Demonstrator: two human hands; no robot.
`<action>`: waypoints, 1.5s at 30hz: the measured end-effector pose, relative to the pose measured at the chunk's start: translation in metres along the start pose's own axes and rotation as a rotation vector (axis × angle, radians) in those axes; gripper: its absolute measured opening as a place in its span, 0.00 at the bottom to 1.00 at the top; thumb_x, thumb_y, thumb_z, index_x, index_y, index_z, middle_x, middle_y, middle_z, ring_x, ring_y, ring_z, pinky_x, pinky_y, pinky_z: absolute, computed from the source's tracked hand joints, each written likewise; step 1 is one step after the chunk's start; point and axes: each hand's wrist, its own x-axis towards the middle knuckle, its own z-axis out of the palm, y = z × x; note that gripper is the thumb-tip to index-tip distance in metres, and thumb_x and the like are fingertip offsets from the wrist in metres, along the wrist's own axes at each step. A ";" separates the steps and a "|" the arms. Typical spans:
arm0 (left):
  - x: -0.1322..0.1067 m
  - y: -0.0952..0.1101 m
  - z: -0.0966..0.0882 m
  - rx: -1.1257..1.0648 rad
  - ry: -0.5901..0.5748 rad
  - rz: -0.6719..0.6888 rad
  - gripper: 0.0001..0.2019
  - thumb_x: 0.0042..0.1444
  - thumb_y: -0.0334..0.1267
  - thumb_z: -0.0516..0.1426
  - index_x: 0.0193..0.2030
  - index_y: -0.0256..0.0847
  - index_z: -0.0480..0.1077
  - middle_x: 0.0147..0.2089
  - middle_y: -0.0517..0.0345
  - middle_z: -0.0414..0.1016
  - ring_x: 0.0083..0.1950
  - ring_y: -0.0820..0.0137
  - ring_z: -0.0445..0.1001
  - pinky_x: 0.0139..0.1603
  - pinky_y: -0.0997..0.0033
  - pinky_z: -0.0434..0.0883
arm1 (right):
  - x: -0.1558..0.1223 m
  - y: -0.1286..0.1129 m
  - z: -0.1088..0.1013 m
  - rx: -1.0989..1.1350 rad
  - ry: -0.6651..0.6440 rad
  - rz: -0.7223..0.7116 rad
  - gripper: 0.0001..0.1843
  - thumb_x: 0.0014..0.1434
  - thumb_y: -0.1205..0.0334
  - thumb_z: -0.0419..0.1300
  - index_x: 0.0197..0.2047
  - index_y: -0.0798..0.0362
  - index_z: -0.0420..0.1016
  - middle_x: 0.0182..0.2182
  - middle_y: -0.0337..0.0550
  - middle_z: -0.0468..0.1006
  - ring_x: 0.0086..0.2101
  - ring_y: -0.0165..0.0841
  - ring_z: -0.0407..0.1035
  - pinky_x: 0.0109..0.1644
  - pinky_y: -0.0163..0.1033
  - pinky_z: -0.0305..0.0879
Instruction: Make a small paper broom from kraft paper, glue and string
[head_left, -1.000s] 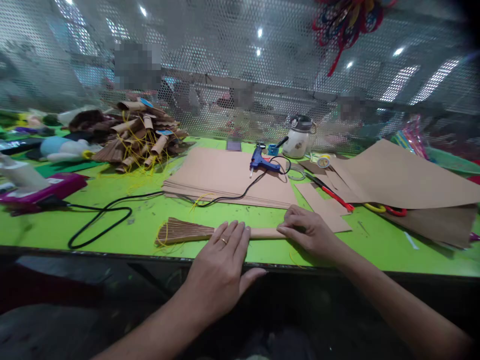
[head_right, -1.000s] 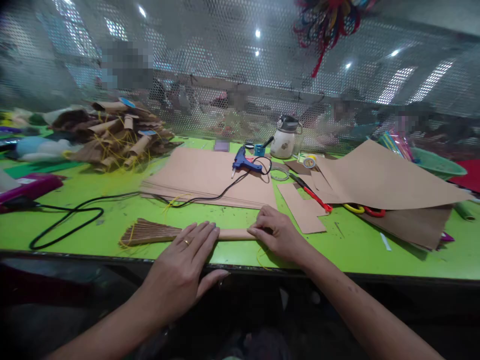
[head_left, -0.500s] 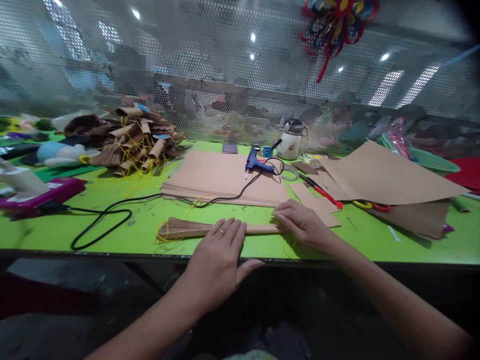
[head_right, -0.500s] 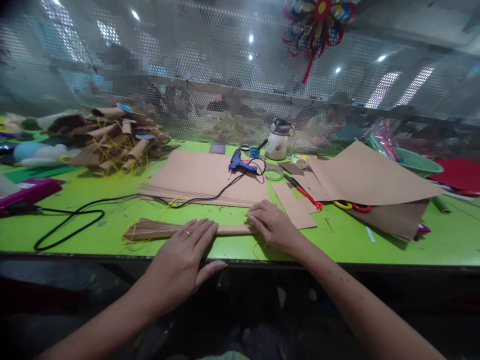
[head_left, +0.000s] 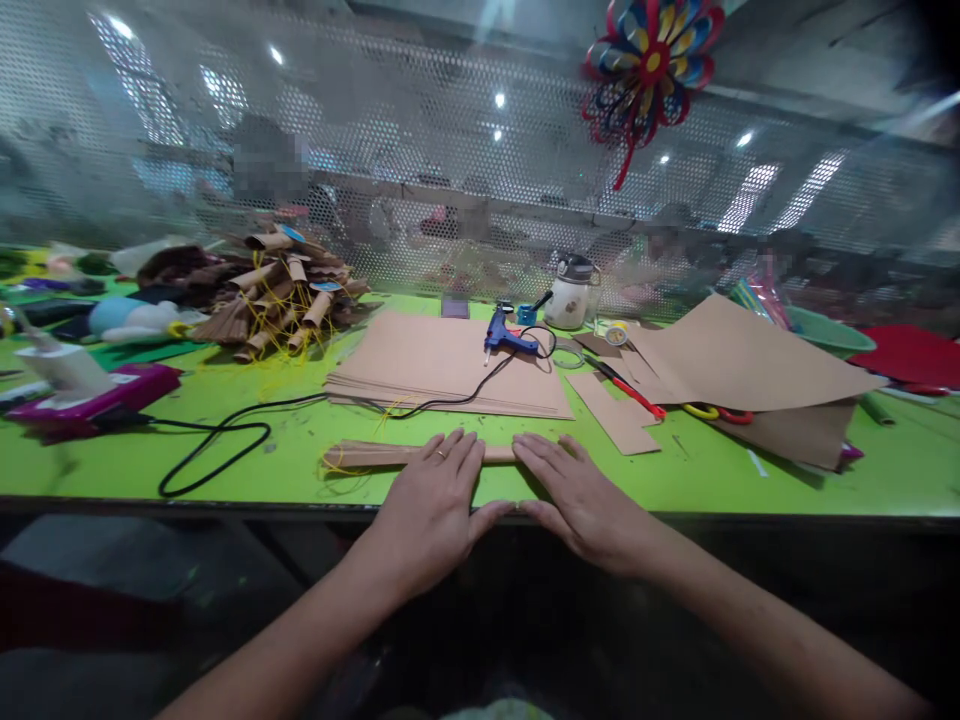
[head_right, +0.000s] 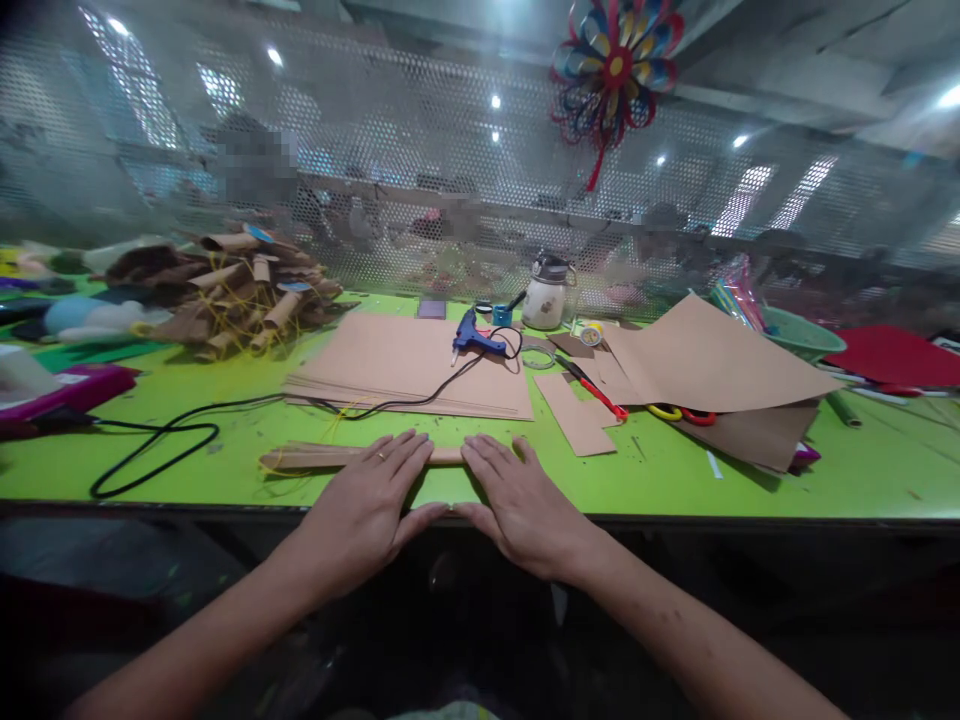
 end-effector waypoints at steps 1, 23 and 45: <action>0.001 -0.001 0.001 0.002 -0.015 -0.001 0.33 0.62 0.57 0.48 0.60 0.28 0.65 0.62 0.35 0.67 0.64 0.50 0.65 0.65 0.50 0.60 | 0.002 0.001 0.000 -0.008 -0.001 0.002 0.30 0.69 0.51 0.45 0.69 0.56 0.51 0.66 0.55 0.58 0.65 0.44 0.50 0.66 0.62 0.48; 0.009 0.000 0.000 -0.027 -0.060 -0.060 0.41 0.60 0.63 0.43 0.64 0.26 0.60 0.67 0.34 0.60 0.69 0.50 0.55 0.68 0.48 0.53 | 0.020 0.014 0.000 0.058 -0.074 0.046 0.34 0.68 0.44 0.42 0.69 0.58 0.51 0.67 0.57 0.55 0.67 0.45 0.46 0.67 0.62 0.44; 0.007 -0.010 -0.011 -0.081 -0.052 0.054 0.32 0.63 0.56 0.47 0.61 0.29 0.64 0.63 0.36 0.66 0.65 0.53 0.63 0.65 0.50 0.59 | 0.021 0.012 -0.003 0.079 -0.114 0.067 0.38 0.67 0.40 0.41 0.69 0.60 0.50 0.68 0.57 0.52 0.67 0.45 0.44 0.67 0.60 0.43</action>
